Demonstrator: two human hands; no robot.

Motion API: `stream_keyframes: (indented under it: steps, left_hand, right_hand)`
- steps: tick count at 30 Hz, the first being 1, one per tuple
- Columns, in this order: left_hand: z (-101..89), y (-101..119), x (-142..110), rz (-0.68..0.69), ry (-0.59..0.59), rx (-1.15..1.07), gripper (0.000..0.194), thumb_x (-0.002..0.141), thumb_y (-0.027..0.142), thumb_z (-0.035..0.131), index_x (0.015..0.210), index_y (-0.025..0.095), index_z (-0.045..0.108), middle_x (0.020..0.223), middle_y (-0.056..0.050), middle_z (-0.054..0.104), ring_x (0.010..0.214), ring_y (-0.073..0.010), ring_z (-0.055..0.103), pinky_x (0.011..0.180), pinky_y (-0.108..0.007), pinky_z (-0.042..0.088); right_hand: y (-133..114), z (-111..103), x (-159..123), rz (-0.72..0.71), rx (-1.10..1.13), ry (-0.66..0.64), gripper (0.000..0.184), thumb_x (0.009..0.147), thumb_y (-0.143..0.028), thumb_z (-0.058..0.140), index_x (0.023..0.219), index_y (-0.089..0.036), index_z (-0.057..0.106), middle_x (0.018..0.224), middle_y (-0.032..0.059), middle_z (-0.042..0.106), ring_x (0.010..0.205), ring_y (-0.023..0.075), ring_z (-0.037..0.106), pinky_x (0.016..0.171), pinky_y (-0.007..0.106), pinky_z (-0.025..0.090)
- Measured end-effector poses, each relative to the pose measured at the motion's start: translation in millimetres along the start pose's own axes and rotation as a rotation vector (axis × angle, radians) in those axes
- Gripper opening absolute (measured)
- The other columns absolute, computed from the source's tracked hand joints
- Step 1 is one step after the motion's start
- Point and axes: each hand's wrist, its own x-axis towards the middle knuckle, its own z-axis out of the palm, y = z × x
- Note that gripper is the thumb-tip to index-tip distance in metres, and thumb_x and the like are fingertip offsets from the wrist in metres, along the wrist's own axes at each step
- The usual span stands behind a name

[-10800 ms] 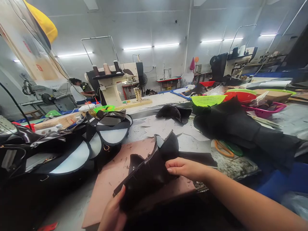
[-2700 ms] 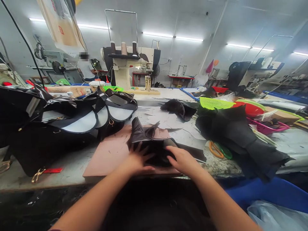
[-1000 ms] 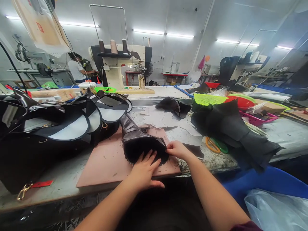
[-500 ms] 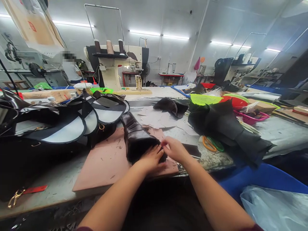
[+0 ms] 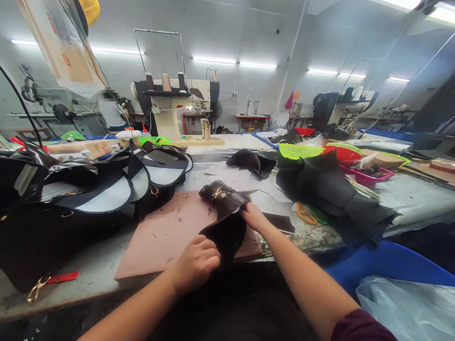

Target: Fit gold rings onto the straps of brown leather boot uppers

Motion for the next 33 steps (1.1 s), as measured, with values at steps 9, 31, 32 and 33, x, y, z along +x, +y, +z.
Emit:
stream_keyframes:
  steps: [9, 31, 32, 33]
  left_hand:
    - [5.1, 20, 19, -0.097, 0.059, -0.015, 0.025, 0.069, 0.001, 0.037, 0.059, 0.019, 0.051, 0.057, 0.001, 0.062, 0.061, -0.0134, 0.056, 0.062, -0.031, 0.036]
    - [-15.6, 19, 3, -0.316, -0.479, -0.033, 0.035, 0.067, 0.017, 0.053, 0.101, 0.013, 0.062, 0.103, -0.011, 0.066, 0.096, -0.0263, 0.060, 0.084, -0.038, 0.048]
    - [-12.7, 22, 6, -0.351, -0.494, -0.007, 0.038, 0.070, 0.024, 0.056, 0.105, 0.011, 0.061, 0.104, -0.014, 0.065, 0.095, -0.0280, 0.060, 0.083, -0.040, 0.048]
    - [-7.6, 24, 9, -0.363, -0.494, 0.028, 0.046, 0.072, 0.031, 0.057, 0.113, 0.008, 0.057, 0.109, -0.016, 0.063, 0.099, -0.0297, 0.059, 0.084, -0.041, 0.048]
  right_hand:
    - [-4, 10, -20, 0.185, 0.215, -0.117, 0.025, 0.066, -0.025, 0.068, 0.089, -0.018, 0.065, 0.092, 0.0077, 0.067, 0.089, 0.0240, 0.060, 0.073, 0.030, 0.045]
    - [-9, 36, -51, 0.402, 0.607, -0.038, 0.020, 0.072, -0.026, 0.055, 0.089, -0.018, 0.053, 0.079, 0.0044, 0.064, 0.069, 0.0180, 0.061, 0.061, 0.030, 0.049]
    - [-10, 36, -50, 0.377, 0.545, -0.030, 0.023, 0.067, -0.021, 0.060, 0.089, -0.018, 0.054, 0.083, 0.0053, 0.065, 0.075, 0.0199, 0.062, 0.066, 0.031, 0.048]
    - [-11, 36, -50, 0.350, 0.480, -0.024, 0.025, 0.063, -0.016, 0.062, 0.087, -0.017, 0.056, 0.087, 0.0061, 0.066, 0.082, 0.0216, 0.061, 0.071, 0.031, 0.047]
